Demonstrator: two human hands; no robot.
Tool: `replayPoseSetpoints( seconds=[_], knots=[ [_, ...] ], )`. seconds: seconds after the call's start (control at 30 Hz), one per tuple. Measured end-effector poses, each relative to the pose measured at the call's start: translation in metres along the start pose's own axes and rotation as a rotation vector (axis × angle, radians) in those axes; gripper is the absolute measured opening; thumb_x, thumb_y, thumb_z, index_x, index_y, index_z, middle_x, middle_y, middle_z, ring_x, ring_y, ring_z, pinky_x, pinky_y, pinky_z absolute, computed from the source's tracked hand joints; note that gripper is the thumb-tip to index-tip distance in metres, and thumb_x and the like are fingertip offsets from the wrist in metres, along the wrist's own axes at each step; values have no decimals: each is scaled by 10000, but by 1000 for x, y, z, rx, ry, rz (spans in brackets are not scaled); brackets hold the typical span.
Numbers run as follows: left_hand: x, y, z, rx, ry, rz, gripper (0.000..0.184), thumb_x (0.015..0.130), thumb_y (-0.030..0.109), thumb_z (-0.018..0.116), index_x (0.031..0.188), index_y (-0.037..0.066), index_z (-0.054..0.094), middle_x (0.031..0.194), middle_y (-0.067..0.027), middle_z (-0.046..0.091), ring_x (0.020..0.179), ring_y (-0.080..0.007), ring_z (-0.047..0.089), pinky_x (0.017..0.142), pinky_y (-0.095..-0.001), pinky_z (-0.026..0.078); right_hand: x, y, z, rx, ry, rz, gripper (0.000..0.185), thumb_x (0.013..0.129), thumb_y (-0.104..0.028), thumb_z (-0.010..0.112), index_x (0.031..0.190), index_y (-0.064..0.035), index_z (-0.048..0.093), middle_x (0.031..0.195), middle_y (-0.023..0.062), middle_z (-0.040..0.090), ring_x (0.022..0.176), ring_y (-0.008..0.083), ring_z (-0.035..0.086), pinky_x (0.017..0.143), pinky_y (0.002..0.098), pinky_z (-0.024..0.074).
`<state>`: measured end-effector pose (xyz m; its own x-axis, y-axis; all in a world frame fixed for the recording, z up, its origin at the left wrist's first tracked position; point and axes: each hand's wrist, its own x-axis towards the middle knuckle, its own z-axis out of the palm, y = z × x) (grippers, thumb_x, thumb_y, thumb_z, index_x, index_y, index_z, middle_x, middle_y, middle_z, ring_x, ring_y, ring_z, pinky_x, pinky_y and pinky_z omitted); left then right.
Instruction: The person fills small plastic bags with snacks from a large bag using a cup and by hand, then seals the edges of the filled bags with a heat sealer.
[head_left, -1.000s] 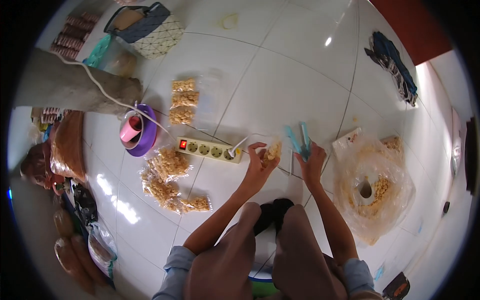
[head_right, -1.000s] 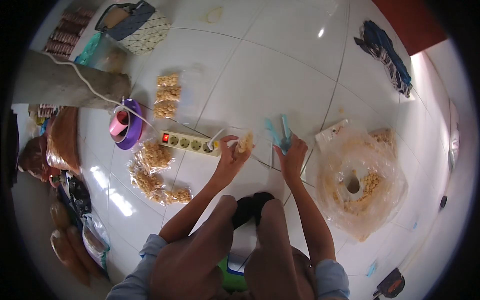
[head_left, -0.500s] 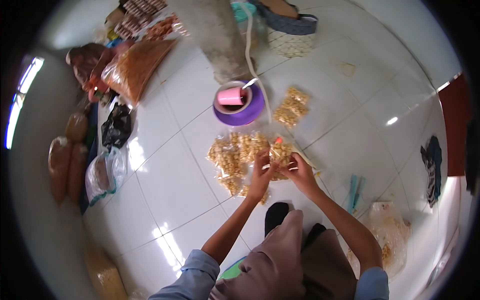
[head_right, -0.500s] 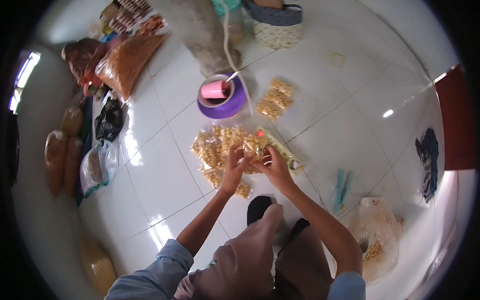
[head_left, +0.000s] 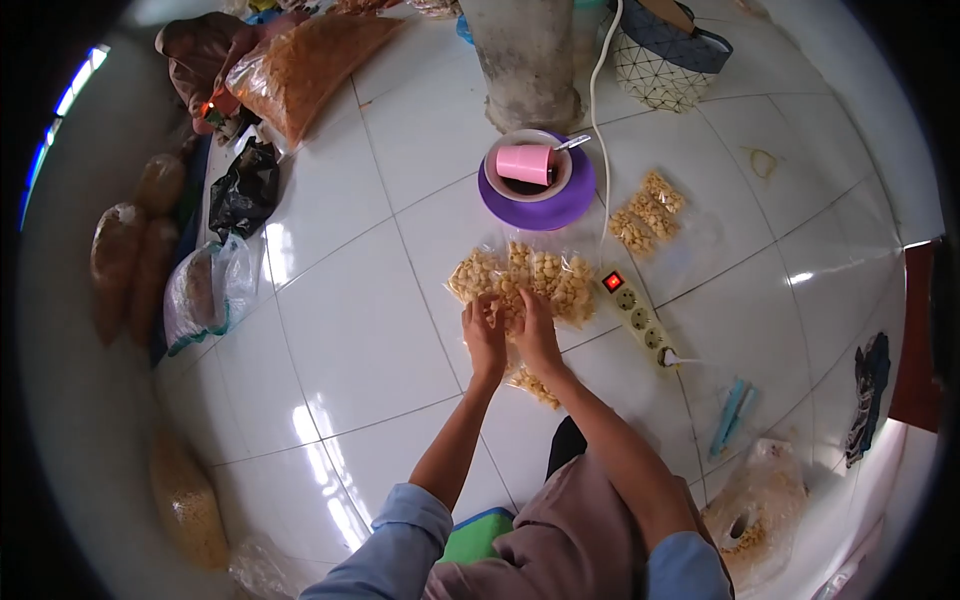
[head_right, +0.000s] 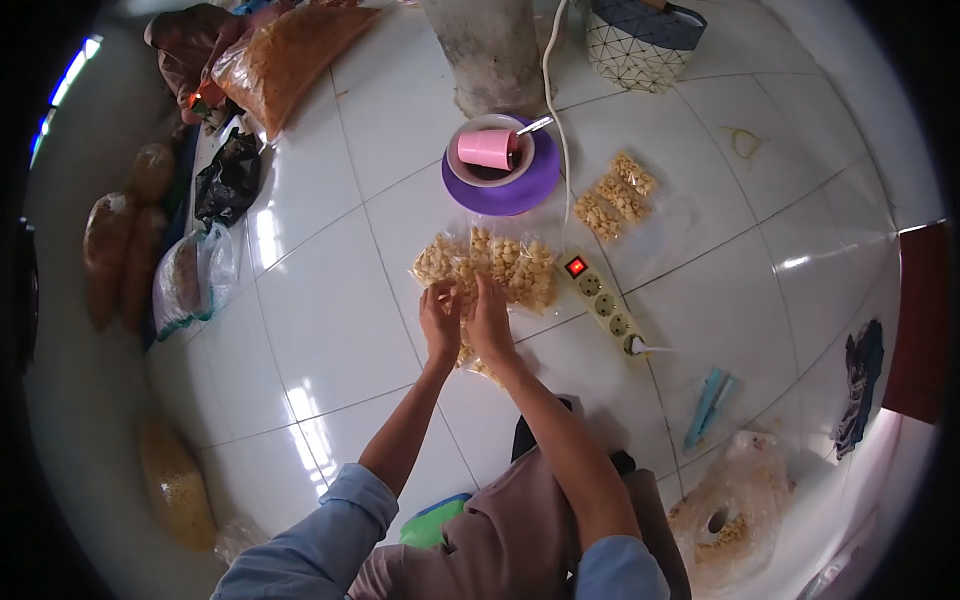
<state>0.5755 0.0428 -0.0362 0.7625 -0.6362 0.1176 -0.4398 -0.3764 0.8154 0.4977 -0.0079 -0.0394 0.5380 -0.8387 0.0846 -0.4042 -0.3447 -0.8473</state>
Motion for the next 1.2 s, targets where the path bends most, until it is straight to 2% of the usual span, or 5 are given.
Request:
replayPoseSetpoints(
  seconds=[0.27,0.47,0.63,0.97,1.2],
  knots=[
    [-6,59,-31,-112,-61,129,192,815,46,585,999,65,537,664,-41,590,656,-174,587,599,-302,457,-18,0,-160,-6,-186,-37,257,760,47,546,1009,-18,554,1066,154,514,1013,307,518,864,356,434],
    [-54,153,-8,-322,-455,303,150,840,122,583,987,118,553,541,9,537,524,-141,531,715,-328,376,-137,-16,-345,-166,217,212,187,817,5,515,986,-20,591,868,130,614,790,210,612,688,302,496],
    [-132,236,34,-473,-756,536,127,844,78,558,971,75,559,615,-55,593,619,-160,603,613,-309,435,-258,-41,-431,-193,619,381,192,844,-11,465,975,-12,605,760,84,626,658,148,607,623,248,486],
    [-260,223,142,-337,-1259,380,141,845,118,562,976,67,573,814,-86,600,748,-177,604,668,-302,485,-334,89,-363,144,849,610,229,776,30,468,961,-21,594,742,63,573,622,136,585,593,251,478],
    [-320,191,221,-210,-1374,596,284,788,13,552,1068,34,502,991,-141,524,913,-294,548,789,-377,470,-332,150,-303,-360,701,645,422,728,21,577,1135,-21,472,1129,190,479,1062,355,454,888,409,405]
  ],
)
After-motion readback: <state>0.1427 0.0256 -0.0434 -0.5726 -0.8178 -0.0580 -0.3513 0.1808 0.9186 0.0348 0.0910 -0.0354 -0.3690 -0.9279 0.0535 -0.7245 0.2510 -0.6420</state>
